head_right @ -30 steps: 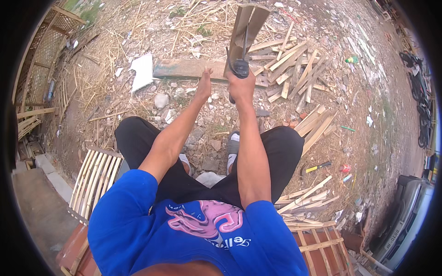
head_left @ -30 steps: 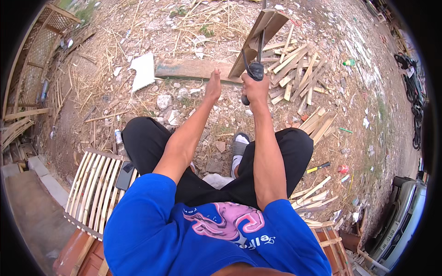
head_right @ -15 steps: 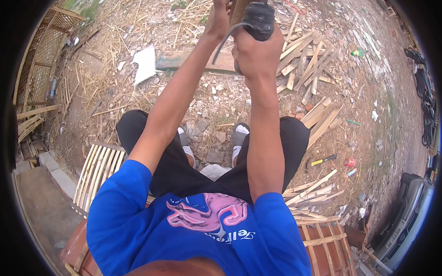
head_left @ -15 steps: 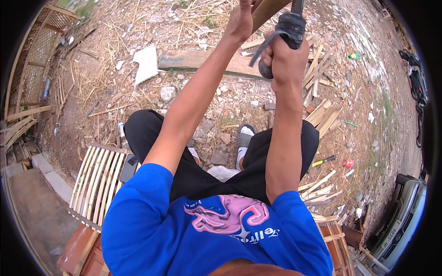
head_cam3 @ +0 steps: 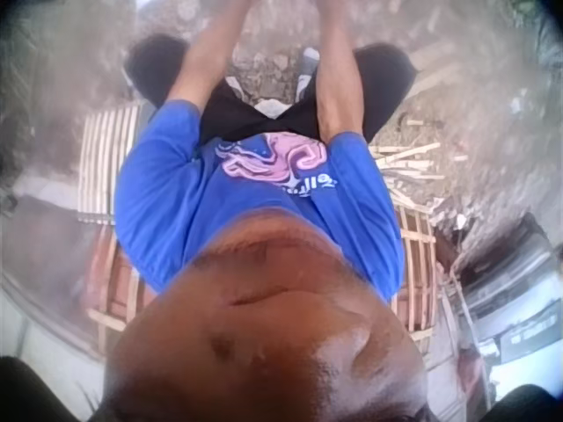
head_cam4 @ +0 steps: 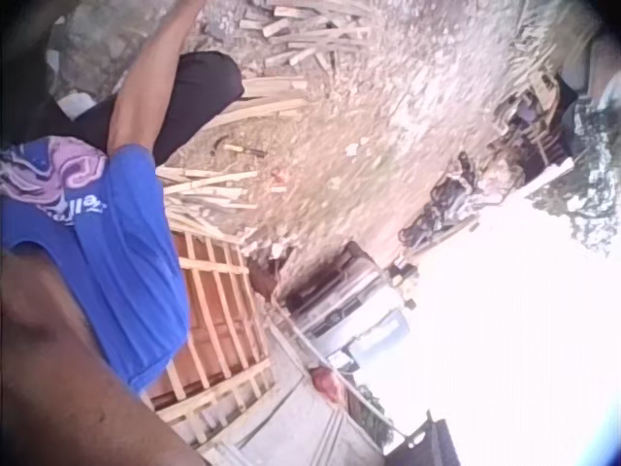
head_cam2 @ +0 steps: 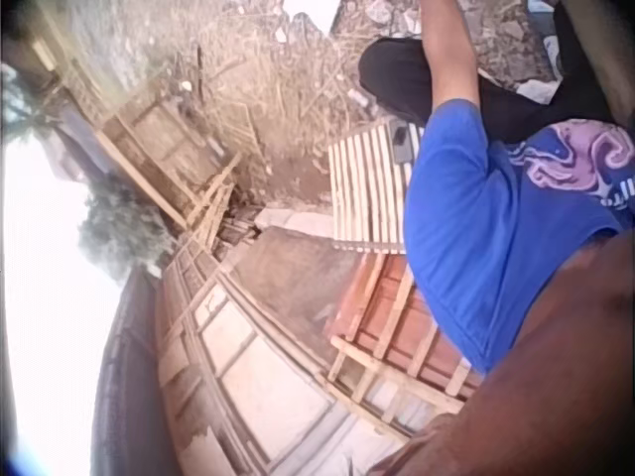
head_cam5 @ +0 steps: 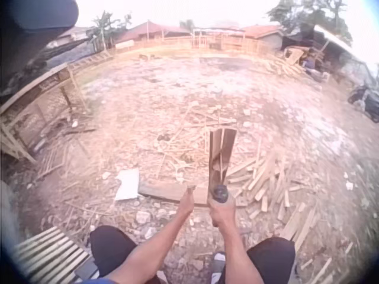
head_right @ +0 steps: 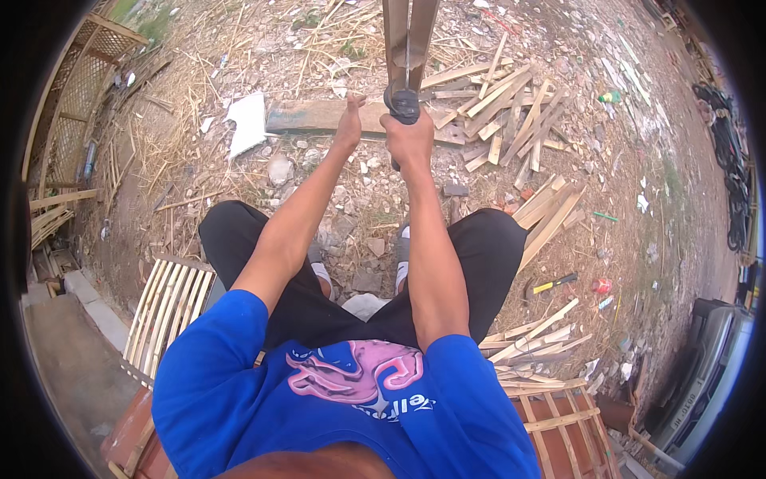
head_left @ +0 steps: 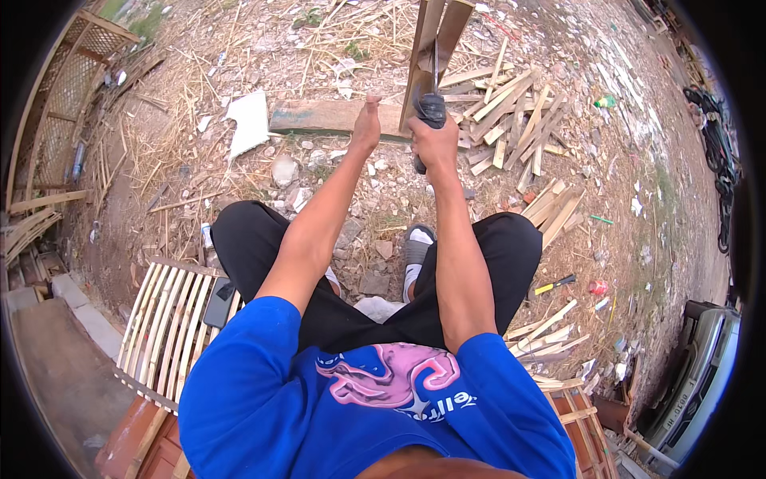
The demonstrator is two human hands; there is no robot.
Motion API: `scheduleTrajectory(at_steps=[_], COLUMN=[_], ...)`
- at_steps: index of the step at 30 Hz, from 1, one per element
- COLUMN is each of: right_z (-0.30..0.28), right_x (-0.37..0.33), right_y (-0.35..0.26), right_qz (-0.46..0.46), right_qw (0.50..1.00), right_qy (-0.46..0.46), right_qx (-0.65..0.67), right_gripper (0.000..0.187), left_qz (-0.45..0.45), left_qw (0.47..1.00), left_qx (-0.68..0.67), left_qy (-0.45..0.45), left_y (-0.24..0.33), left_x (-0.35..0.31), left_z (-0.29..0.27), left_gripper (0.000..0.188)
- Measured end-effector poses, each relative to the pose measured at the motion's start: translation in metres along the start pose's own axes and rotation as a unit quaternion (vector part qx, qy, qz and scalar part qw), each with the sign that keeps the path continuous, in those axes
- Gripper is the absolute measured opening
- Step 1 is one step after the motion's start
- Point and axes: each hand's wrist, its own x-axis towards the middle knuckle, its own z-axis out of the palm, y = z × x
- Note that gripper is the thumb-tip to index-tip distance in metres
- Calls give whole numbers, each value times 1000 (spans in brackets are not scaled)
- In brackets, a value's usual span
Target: The person splits a bamboo strip lengthwise using a machete and pulls it apart by hand, then places the pieces into a pile and sorts the bamboo strips.
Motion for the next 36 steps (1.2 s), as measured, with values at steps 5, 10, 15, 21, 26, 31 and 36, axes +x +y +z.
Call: scheduleTrajectory(at_steps=[5,10,15,21,26,31,36], right_z=[6,-30,-22,0,13,5,-29], right_x=[-48,-71,-35,23,0,-49,-59], right_y=[-97,-178,-90,20,-18,-120,-146], right_qz=[-40,-153,-45,29,2,-68,-138], right_qw=[985,971,991,999,999,984,979], right_qy=[-77,-78,-33,-18,-28,-90,-56], right_qx=[147,164,121,-28,19,136,138], right_gripper=[14,13,12,18,16,9,8], left_qz=[148,239,139,-37,28,116,204], left_qw=[986,965,984,989,999,980,953], left_qx=[-50,-72,-42,144,21,-71,-199], left_qy=[-63,-83,-102,15,10,-145,-99], left_y=[79,184,98,-107,-35,75,134], left_x=[48,33,40,-39,15,72,63], left_z=[6,19,48,-25,-19,3,57], left_gripper=[98,101,101,87,89,97,108])
